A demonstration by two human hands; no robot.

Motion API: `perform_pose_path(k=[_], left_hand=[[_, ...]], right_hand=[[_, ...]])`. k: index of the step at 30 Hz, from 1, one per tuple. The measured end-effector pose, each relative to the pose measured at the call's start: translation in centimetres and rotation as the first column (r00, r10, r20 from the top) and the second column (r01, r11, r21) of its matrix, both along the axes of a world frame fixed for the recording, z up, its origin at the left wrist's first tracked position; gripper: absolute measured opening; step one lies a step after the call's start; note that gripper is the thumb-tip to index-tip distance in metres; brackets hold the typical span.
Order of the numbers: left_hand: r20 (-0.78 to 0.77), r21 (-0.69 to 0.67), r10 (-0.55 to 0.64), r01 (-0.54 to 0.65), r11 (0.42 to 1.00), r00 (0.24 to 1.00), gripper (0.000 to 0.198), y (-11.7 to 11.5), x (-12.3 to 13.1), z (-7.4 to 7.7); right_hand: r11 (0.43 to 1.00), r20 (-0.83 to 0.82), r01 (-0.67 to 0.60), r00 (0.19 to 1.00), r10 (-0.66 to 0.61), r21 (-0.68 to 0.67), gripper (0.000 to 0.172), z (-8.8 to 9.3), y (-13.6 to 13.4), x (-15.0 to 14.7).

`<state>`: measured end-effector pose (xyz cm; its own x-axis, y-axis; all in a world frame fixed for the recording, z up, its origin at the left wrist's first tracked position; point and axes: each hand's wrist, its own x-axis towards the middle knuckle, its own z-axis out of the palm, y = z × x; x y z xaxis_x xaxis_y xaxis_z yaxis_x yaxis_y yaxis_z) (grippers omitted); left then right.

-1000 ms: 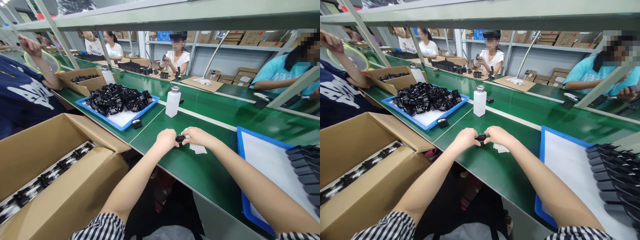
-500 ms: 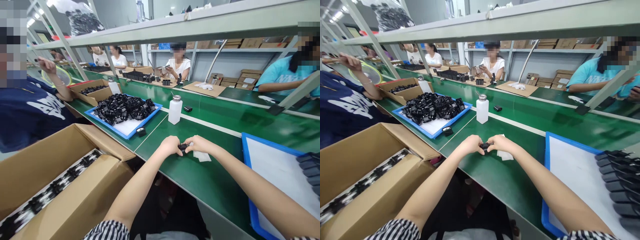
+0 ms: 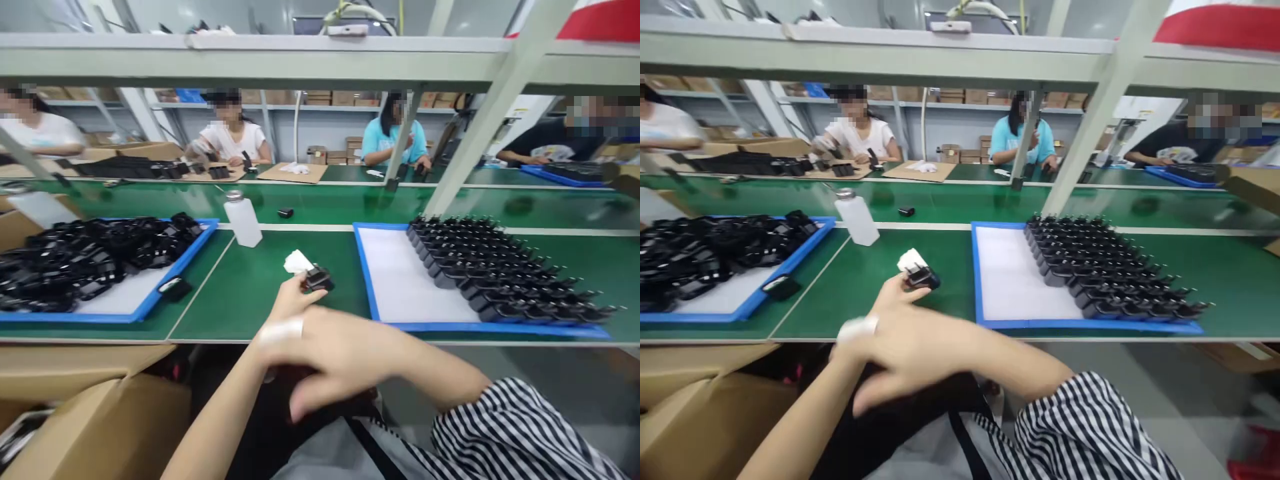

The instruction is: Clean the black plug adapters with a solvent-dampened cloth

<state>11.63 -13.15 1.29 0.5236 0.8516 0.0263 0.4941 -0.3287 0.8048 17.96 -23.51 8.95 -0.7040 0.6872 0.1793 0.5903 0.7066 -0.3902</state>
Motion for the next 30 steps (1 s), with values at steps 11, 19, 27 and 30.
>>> perform_pose_path(k=[11, 19, 27, 30], left_hand=[[-0.303, 0.141, -0.571, 0.629, 0.765, 0.763, 0.035, -8.0, 21.0, -0.3], [-0.504, 0.255, -0.521, 0.695, 0.673, 0.689, 0.059, -10.3, 23.6, -0.7], [-0.627, 0.078, -0.498, 0.685, 0.725, 0.599, 0.059, -8.3, 21.2, 1.3], [-0.605, 0.18, -0.416, 0.626, 0.759, 0.679, 0.05, -4.8, 16.6, 2.0]], right_hand=[[0.963, 0.06, 0.19, 0.981, -0.182, -0.19, 0.028, -3.0, -10.0, 4.6], [0.937, 0.018, 0.235, 0.971, -0.239, -0.259, 0.025, -6.0, -11.0, 6.4], [0.965, 0.008, 0.141, 0.99, -0.143, -0.22, 0.025, -2.4, -9.2, 6.2], [0.943, 0.035, 0.3, 0.954, -0.298, -0.146, 0.027, -0.3, -7.0, 7.8]])
